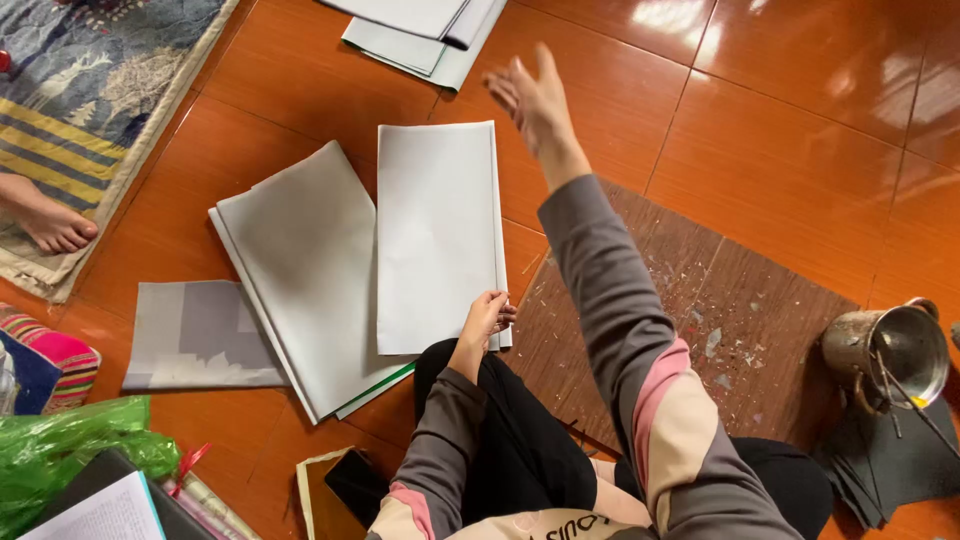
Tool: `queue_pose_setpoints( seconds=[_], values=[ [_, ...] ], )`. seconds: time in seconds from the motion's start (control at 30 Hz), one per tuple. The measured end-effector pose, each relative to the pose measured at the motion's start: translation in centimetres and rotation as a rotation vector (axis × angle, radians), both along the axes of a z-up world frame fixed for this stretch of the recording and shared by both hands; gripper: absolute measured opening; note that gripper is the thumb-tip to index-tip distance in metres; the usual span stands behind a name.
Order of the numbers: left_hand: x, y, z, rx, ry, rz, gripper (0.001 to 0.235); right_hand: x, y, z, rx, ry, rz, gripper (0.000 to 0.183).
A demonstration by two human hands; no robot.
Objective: Folding and cutting paper sheets into strips using scissors while sitting on the floor
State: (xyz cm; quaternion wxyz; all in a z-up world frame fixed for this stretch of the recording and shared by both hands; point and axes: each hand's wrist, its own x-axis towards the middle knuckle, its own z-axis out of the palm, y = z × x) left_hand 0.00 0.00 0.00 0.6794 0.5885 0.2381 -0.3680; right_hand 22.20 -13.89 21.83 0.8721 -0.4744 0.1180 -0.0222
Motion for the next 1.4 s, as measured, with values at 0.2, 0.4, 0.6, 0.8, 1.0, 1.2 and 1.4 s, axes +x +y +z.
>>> queue_pose_setpoints(
  seconds=[0.2,0.4,0.6,0.8,1.0,1.2,1.4],
  values=[
    [0.3,-0.3,-7.4,0.055,-0.21,0.159,0.031,-12.6,-1.7,-26.8,-0.826,0.454,0.252,0.028],
    [0.7,1.1,-9.7,0.463,-0.308,0.375,0.035,-23.9,3.0,-28.1,-1.039,0.559,0.329,0.064],
    [0.2,0.9,-5.7,0.364,-0.245,0.373,0.044,-25.3,6.5,-26.0,-0.876,0.429,0.204,0.035],
    [-0.3,1.9,-5.8,0.66,-0.553,0.422,0.026,-26.4,-3.3,-28.5,-0.564,0.214,-0.134,0.025],
    [-0.7,0.8,-6.4,0.423,-0.622,0.226,0.04,-37.9,-13.4,-21.6,-0.31,0.265,-0.281,0.029],
    [-2.9,-2.7,-4.1,0.373,-0.492,-0.595,0.049,-46.0,-20.6,-28.4,-0.549,0.485,-0.295,0.032],
    [-5.6,-5.4,-1.1,0.617,-0.855,-0.99,0.057,-46.7,-20.0,-26.0,-1.391,0.687,-0.354,0.048]
  ],
)
